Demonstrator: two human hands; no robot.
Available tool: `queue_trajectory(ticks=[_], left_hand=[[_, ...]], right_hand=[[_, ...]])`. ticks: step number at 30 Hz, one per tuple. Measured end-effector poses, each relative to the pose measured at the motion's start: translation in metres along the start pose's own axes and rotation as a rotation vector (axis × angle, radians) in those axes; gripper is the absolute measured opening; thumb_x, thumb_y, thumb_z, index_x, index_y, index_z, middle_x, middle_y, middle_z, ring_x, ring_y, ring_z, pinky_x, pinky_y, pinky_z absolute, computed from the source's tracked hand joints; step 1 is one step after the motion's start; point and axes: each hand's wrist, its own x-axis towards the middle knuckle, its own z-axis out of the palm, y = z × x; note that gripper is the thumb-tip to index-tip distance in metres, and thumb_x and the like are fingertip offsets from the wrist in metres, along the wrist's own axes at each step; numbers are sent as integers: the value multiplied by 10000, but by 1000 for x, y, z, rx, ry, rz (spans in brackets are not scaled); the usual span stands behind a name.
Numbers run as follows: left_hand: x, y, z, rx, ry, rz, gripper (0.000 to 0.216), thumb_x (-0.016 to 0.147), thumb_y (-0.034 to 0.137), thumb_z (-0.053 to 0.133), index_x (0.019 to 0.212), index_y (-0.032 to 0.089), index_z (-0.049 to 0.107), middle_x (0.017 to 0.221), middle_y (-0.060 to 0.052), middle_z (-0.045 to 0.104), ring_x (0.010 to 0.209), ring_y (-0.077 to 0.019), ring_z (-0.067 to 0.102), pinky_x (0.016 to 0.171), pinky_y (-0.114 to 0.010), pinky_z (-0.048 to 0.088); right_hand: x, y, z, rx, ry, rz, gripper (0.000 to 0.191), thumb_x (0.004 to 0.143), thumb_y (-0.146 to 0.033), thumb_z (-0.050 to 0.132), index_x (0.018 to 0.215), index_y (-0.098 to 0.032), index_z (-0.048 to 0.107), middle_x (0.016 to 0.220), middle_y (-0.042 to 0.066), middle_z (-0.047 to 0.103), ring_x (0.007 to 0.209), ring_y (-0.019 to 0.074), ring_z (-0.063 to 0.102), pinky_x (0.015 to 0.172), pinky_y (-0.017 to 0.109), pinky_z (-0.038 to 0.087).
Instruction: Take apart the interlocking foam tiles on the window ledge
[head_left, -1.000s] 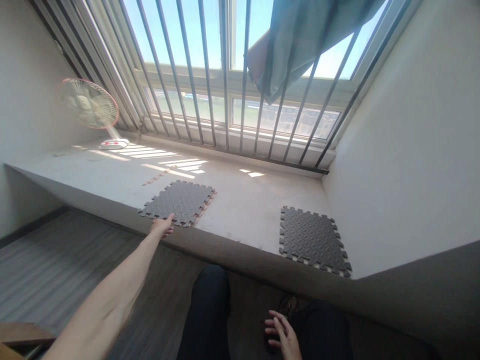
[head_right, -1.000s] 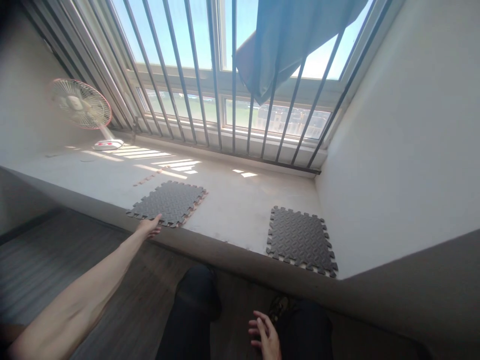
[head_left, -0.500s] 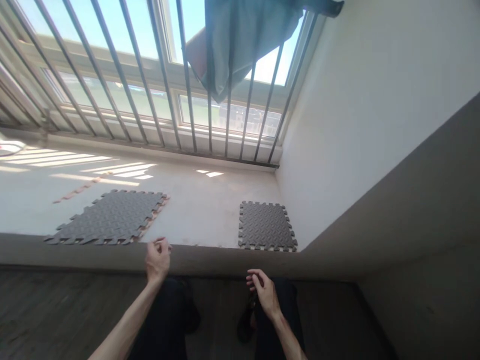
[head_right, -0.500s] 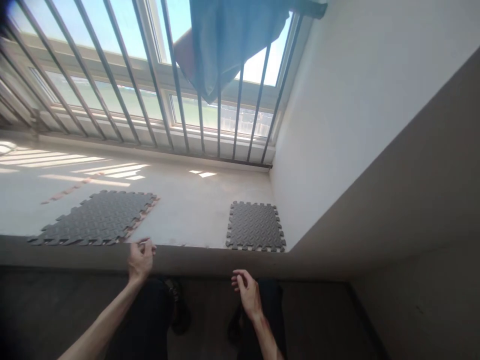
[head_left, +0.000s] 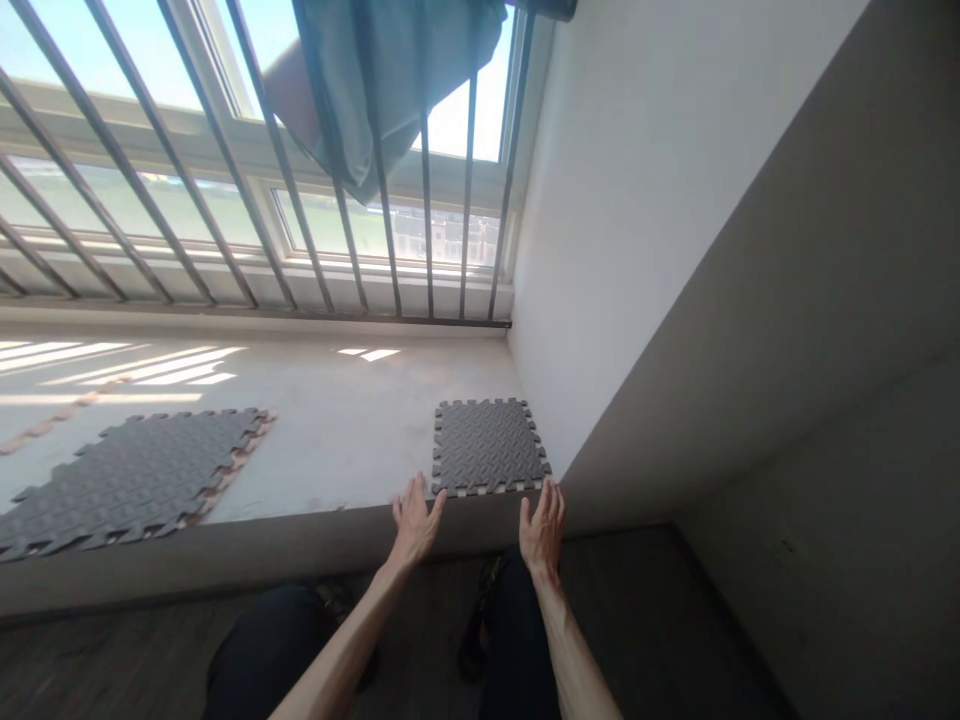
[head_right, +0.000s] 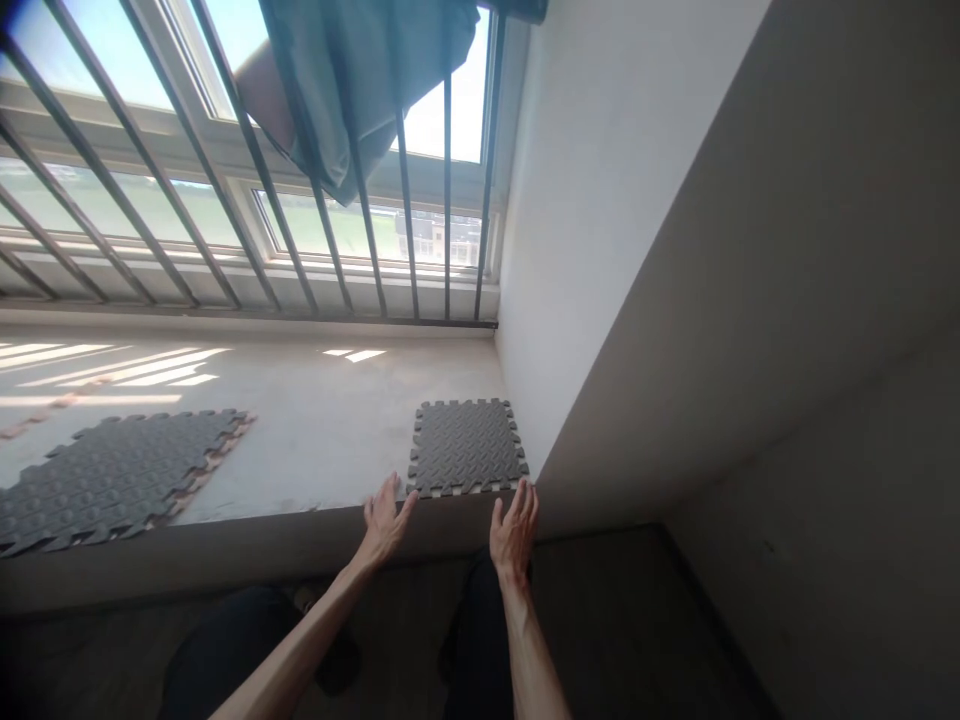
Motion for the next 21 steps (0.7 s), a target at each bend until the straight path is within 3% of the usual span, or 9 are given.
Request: queue_trajectory(ticks=[4,8,12,15,18,21], left_hand=[[1,9,9,13,-43,-47,710,1025,448,536,1650,159,360,1656,-207,562,1647,-332,373,1383,-605,27],[-3,8,-2,-106,99,-100,659,968,401,654,1564,175,487,1458,-189,670,1503,-366,525,1346,-617,253],[-16,-1,-14,-524,313,-301,676,877,279,799,1490,219,520,1295,-124,647,1266,-275,681,1221,-517,501],[-33,-7,-16,-960,431,-527,549,886,145,768,1376,243,540,1098,-57,693,1073,-192,749,1127,-443,588],[-56,-6,-12,-1209,327,-703,191,973,162,662,1151,230,647,992,-65,757,978,-180,785,1112,-422,608],[-77,5,-1,-1287,98,-797,126,1018,201,622,1116,207,700,1093,-119,807,1002,-201,813,1052,-391,644]], right_hand=[[6,5,2,123,61,-25,668,1104,-515,378,1618,-95,456,1609,258,540,1535,349,433,1281,596,382],[4,6,-4,372,91,117,623,1067,-590,466,1493,-144,556,1354,214,677,1282,322,634,1161,540,502],[0,5,-7,681,72,415,811,903,-733,660,1464,-164,521,1215,150,701,921,241,735,874,412,629],[5,4,-7,915,-26,656,942,708,-775,813,1404,-190,567,1206,123,720,788,218,738,676,370,641],[10,2,-12,1036,-187,794,802,588,-740,913,1129,-183,712,921,34,728,728,195,705,604,316,623],[12,-4,-17,1003,-278,805,668,571,-739,923,885,-177,745,742,-3,678,679,171,651,568,280,594]])
